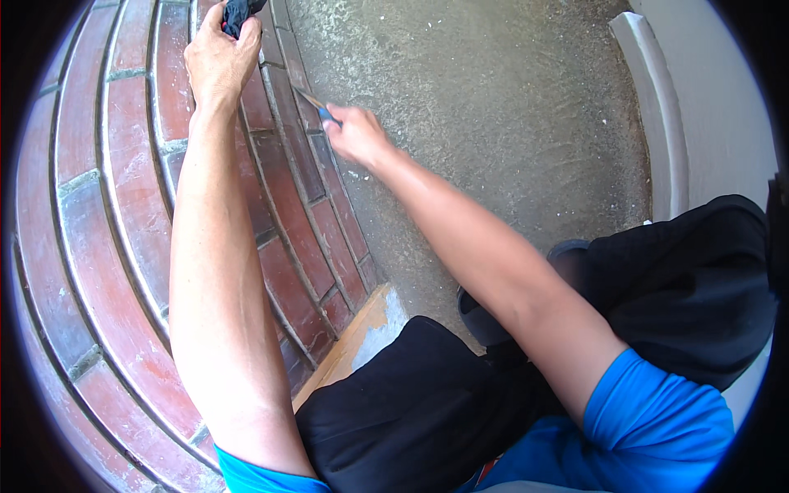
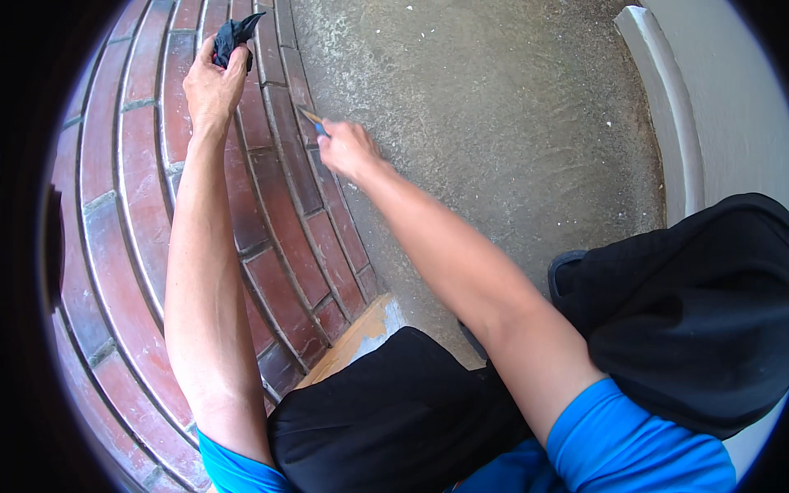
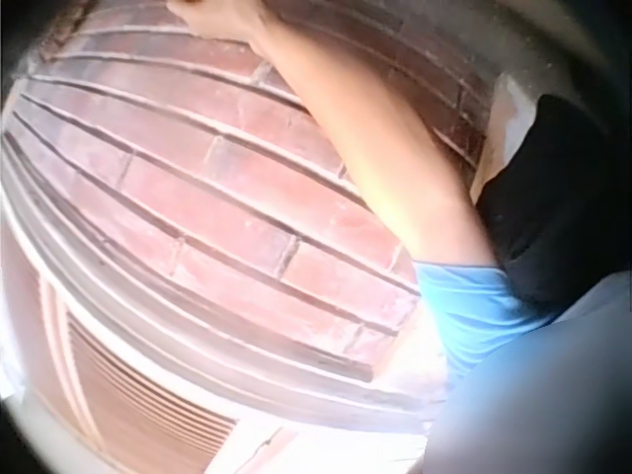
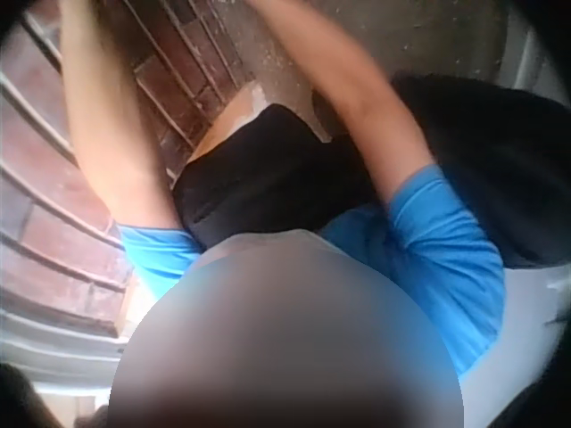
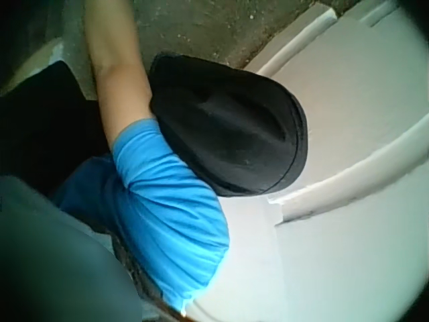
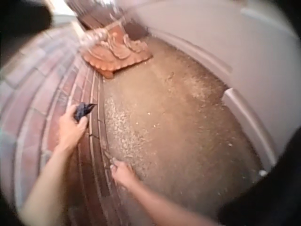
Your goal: The person scrapes old paint and debris from between bricks on a wall using a putty knife.
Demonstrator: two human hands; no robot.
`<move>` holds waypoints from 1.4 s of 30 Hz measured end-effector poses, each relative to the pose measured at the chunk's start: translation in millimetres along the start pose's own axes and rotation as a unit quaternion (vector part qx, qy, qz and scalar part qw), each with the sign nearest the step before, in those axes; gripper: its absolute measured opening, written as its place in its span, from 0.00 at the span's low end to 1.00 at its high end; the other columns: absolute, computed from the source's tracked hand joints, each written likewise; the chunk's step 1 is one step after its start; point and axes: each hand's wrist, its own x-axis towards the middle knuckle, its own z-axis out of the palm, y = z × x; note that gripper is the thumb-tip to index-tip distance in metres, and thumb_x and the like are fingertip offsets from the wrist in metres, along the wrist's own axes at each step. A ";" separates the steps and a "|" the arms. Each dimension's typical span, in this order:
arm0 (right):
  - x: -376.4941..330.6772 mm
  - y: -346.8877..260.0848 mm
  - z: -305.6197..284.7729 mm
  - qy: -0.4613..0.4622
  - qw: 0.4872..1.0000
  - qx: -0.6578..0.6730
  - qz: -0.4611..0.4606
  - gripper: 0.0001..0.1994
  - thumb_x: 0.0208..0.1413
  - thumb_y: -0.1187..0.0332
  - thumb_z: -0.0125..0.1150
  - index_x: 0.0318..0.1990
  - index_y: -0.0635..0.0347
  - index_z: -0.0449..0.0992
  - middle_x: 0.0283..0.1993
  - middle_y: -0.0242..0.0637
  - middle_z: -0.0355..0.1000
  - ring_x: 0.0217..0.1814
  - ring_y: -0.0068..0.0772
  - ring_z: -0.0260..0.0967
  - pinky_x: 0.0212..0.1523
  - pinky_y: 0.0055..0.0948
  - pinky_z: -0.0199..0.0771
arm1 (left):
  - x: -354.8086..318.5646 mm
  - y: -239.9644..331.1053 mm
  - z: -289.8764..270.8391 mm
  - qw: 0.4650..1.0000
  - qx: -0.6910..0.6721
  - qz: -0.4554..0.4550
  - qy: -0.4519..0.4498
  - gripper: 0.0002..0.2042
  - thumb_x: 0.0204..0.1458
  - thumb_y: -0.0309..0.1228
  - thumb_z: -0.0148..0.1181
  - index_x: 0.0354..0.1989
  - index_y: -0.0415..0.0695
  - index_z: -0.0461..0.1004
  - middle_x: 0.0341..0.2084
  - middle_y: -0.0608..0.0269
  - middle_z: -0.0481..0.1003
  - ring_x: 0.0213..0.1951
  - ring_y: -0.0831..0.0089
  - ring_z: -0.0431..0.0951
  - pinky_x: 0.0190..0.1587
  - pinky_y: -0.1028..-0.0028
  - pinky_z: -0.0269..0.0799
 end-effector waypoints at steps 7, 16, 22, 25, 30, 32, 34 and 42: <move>-38.4 3.9 -1.9 -0.034 0.998 -0.028 -0.049 0.17 0.57 0.63 0.51 0.52 0.57 0.74 0.39 0.55 0.75 0.43 0.60 0.74 0.44 0.50 0.75 | -10.0 -13.2 -0.1 0.999 -0.024 0.008 0.021 0.19 0.45 0.42 0.59 0.46 0.49 0.77 0.24 0.52 0.78 0.32 0.55 0.80 0.43 0.62 0.73; -65.7 11.1 0.0 0.074 0.993 0.016 -0.096 0.21 0.55 0.61 0.54 0.57 0.56 0.73 0.35 0.49 0.73 0.37 0.53 0.73 0.41 0.45 0.74 | -0.1 -1.5 -1.0 1.000 -0.019 -0.008 0.021 0.24 0.46 0.47 0.58 0.51 0.49 0.75 0.28 0.52 0.79 0.35 0.61 0.80 0.44 0.66 0.73; -63.9 -0.8 12.8 0.068 0.987 0.024 -0.141 0.19 0.56 0.62 0.54 0.54 0.57 0.75 0.34 0.49 0.74 0.35 0.54 0.74 0.40 0.45 0.75 | -11.3 -11.1 -4.4 0.999 -0.029 -0.024 0.021 0.24 0.45 0.46 0.59 0.51 0.51 0.76 0.28 0.53 0.79 0.34 0.62 0.80 0.43 0.66 0.73; -32.4 -23.6 1.3 0.078 0.985 -0.003 -0.153 0.19 0.55 0.63 0.54 0.53 0.59 0.75 0.35 0.52 0.75 0.37 0.56 0.74 0.40 0.47 0.75 | -11.9 -9.7 -3.5 0.998 -0.038 0.010 0.057 0.20 0.46 0.43 0.59 0.47 0.49 0.76 0.25 0.51 0.78 0.32 0.56 0.80 0.43 0.62 0.73; -18.6 -46.5 -15.2 0.040 0.991 -0.051 -0.117 0.21 0.53 0.65 0.53 0.55 0.59 0.73 0.37 0.54 0.75 0.40 0.59 0.75 0.43 0.52 0.75 | -11.9 -7.4 -2.9 0.998 -0.051 -0.007 0.032 0.20 0.46 0.43 0.60 0.47 0.50 0.76 0.25 0.51 0.78 0.33 0.56 0.80 0.43 0.62 0.74; -41.2 -48.9 -19.2 0.000 0.990 -0.091 -0.104 0.21 0.53 0.65 0.53 0.56 0.59 0.73 0.39 0.55 0.74 0.40 0.61 0.74 0.43 0.53 0.75 | -12.9 -11.6 -4.0 0.998 -0.054 -0.009 0.027 0.19 0.45 0.42 0.60 0.46 0.49 0.76 0.25 0.50 0.78 0.32 0.54 0.80 0.41 0.62 0.74; -66.0 -48.5 -19.8 0.017 0.984 -0.134 -0.120 0.21 0.54 0.67 0.52 0.56 0.60 0.72 0.43 0.59 0.70 0.38 0.64 0.74 0.41 0.54 0.75 | -8.0 -12.3 -3.7 0.999 -0.047 -0.009 0.027 0.21 0.45 0.44 0.60 0.48 0.50 0.76 0.25 0.52 0.78 0.32 0.58 0.79 0.41 0.64 0.73; -53.1 -94.9 -19.8 0.037 0.963 -0.239 -0.119 0.16 0.62 0.70 0.45 0.49 0.75 0.73 0.43 0.58 0.67 0.37 0.61 0.75 0.35 0.47 0.80 | 1.3 4.2 -1.0 0.999 -0.035 0.001 0.024 0.23 0.45 0.46 0.59 0.49 0.49 0.76 0.25 0.52 0.78 0.33 0.59 0.80 0.41 0.64 0.73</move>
